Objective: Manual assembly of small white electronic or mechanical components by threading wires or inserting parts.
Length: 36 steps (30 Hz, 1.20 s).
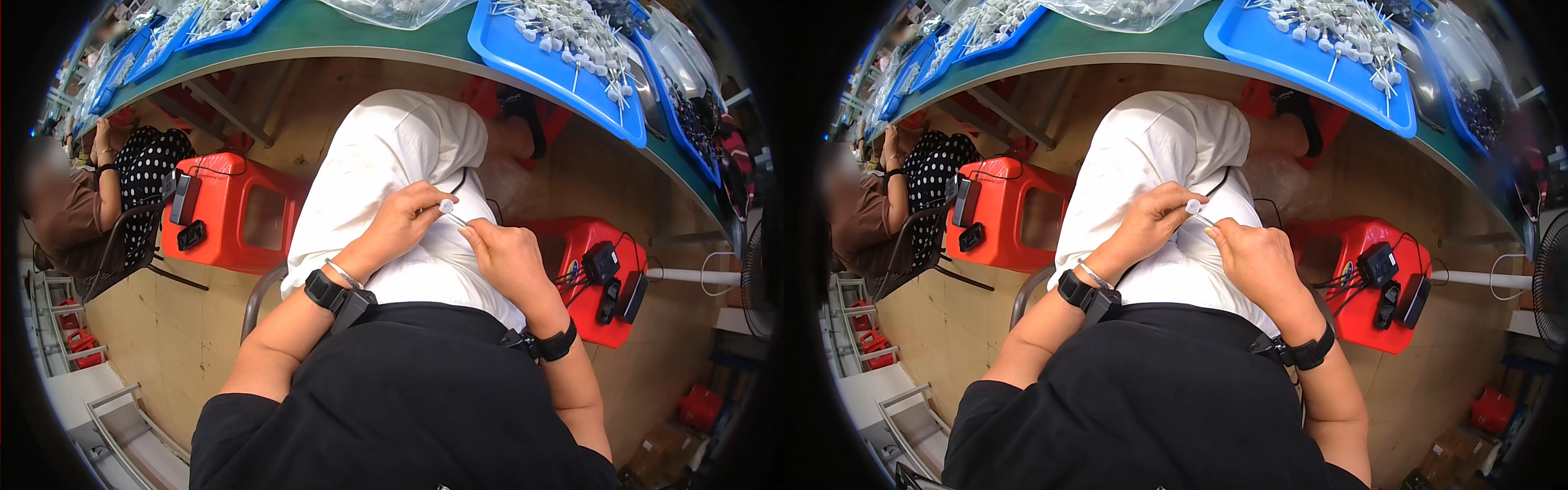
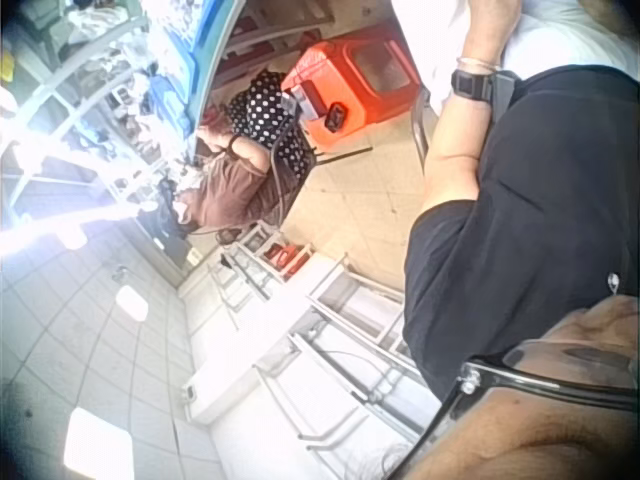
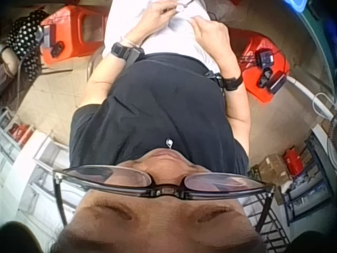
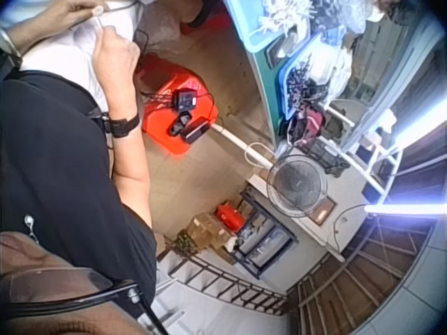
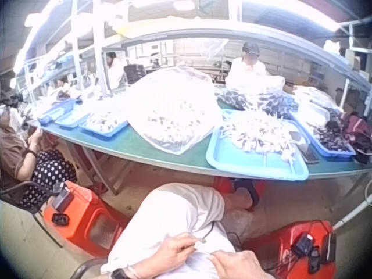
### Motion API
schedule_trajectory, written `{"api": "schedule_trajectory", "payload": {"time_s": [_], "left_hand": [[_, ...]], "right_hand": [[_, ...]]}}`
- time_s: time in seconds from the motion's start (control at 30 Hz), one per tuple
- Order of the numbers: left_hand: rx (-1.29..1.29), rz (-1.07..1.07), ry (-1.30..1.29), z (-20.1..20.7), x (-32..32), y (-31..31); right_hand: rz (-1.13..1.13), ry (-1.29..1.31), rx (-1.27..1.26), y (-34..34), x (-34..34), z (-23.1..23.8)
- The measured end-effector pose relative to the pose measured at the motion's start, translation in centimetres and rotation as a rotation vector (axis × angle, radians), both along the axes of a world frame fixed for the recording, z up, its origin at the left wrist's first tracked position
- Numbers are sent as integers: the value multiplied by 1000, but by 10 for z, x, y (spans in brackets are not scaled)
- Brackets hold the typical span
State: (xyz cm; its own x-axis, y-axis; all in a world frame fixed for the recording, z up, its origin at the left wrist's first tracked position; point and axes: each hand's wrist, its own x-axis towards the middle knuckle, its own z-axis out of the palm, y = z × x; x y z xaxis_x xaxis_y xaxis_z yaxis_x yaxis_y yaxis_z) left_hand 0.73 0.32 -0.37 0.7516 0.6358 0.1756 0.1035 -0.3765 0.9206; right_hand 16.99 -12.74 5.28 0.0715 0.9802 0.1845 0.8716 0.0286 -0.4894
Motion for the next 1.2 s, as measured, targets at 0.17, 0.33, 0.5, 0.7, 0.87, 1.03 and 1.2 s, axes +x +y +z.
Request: {"api": "schedule_trajectory", "payload": {"time_s": [0.17, 0.33, 0.5, 0.7, 0.87, 1.03, 1.2], "left_hand": [[30, -27, -22, 0, -1, -1], [42, -54, -28, -3, 0, -1], [31, -77, 10, -5, -1, -1], [31, -100, 22, -7, 1, 0], [43, -105, 36, -6, 1, 0], [62, -110, 44, -8, 1, 0], [58, -120, 60, -9, 1, 0]], "right_hand": [[-21, 79, -98, 0, 2, -1], [-59, 397, -246, 1, 6, -1], [-115, 697, -471, 3, 10, 1], [-83, 833, -552, 4, 16, -4], [-76, 921, -603, 5, 18, -9], [-86, 983, -681, 7, 20, -11], [-109, 1044, -730, 7, 20, -10]]}}
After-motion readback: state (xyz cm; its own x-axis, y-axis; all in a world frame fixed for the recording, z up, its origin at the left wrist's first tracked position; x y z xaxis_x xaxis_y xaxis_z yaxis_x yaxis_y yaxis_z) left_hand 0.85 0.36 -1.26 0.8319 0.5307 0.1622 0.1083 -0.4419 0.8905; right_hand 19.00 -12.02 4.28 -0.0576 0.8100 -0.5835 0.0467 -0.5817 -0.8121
